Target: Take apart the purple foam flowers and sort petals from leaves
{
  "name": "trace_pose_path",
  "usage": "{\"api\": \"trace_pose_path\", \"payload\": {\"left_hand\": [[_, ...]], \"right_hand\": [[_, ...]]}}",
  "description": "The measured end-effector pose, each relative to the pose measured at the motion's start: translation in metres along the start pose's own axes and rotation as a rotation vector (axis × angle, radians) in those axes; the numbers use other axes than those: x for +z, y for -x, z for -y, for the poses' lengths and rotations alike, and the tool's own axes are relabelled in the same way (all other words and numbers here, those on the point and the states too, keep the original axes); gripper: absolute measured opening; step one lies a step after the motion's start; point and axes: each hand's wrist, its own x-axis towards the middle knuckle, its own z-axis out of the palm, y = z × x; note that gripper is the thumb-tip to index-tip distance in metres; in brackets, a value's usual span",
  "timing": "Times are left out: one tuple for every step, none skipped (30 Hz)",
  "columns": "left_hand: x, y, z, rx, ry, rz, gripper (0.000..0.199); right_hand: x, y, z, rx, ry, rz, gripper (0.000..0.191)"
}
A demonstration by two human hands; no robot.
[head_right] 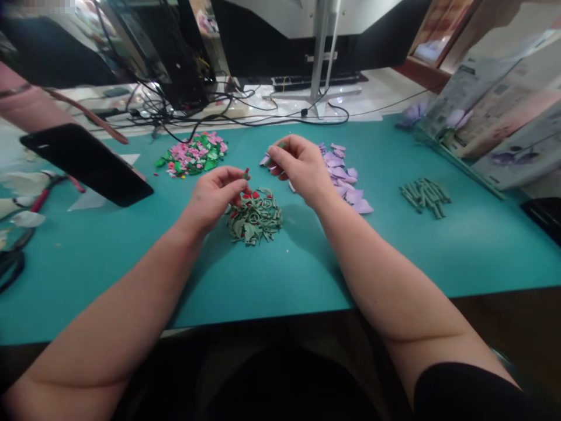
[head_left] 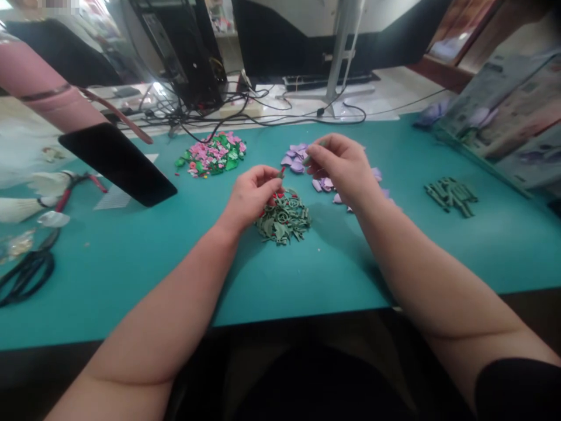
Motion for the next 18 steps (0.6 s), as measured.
{"api": "trace_pose_path", "payload": {"left_hand": [[0.000, 0.000, 0.000, -0.001, -0.005, -0.002, 0.015], [0.000, 0.000, 0.001, -0.002, -0.008, -0.002, 0.015], [0.000, 0.000, 0.001, -0.002, -0.010, -0.003, 0.015], [0.000, 0.000, 0.001, -0.003, -0.011, -0.001, 0.015], [0.000, 0.001, 0.001, -0.005, -0.012, 0.003, 0.015], [0.000, 0.001, 0.001, -0.009, -0.013, 0.011, 0.015], [0.000, 0.002, 0.001, -0.014, -0.014, 0.019, 0.016], [0.001, 0.003, 0.001, -0.017, -0.015, 0.027, 0.017], [0.001, 0.003, 0.000, -0.020, -0.018, 0.035, 0.017], [0.001, 0.004, 0.000, -0.022, -0.023, 0.042, 0.018], [0.001, 0.005, 0.000, -0.023, -0.030, 0.046, 0.020], [0.001, 0.005, 0.000, -0.025, -0.042, 0.050, 0.021], [0.001, 0.006, 0.000, -0.029, -0.055, 0.052, 0.021], [0.001, 0.006, 0.000, -0.034, -0.066, 0.054, 0.022], [0.001, 0.006, 0.000, -0.036, -0.073, 0.054, 0.022], [0.000, 0.007, 0.000, -0.037, -0.076, 0.054, 0.022], [0.000, 0.007, 0.000, -0.036, -0.078, 0.056, 0.021], [0.000, 0.007, 0.000, -0.035, -0.077, 0.057, 0.021]], "right_hand": [[0.000, -0.001, -0.001, -0.002, 0.002, 0.001, 0.023], [-0.001, -0.001, -0.001, -0.003, 0.005, 0.002, 0.022], [-0.001, -0.001, -0.002, -0.005, 0.007, 0.000, 0.023], [0.000, -0.001, -0.002, -0.005, 0.008, -0.002, 0.023], [0.001, -0.001, -0.002, -0.003, 0.007, -0.004, 0.023], [0.002, 0.000, -0.002, 0.002, 0.001, -0.003, 0.022], [0.003, 0.000, -0.002, 0.009, -0.010, -0.001, 0.022], [0.005, 0.001, -0.001, 0.019, -0.026, 0.005, 0.021], [0.007, 0.002, -0.001, 0.031, -0.047, 0.013, 0.020], [0.010, 0.003, 0.000, 0.045, -0.070, 0.022, 0.019], [0.012, 0.004, 0.000, 0.059, -0.092, 0.031, 0.018], [0.013, 0.004, 0.000, 0.072, -0.110, 0.038, 0.017], [0.015, 0.005, 0.000, 0.084, -0.122, 0.044, 0.017], [0.016, 0.006, -0.001, 0.093, -0.127, 0.051, 0.017], [0.016, 0.006, -0.001, 0.098, -0.126, 0.060, 0.017], [0.017, 0.006, -0.002, 0.100, -0.120, 0.069, 0.018], [0.017, 0.007, -0.003, 0.102, -0.112, 0.078, 0.018], [0.017, 0.007, -0.003, 0.103, -0.103, 0.085, 0.019]]}}
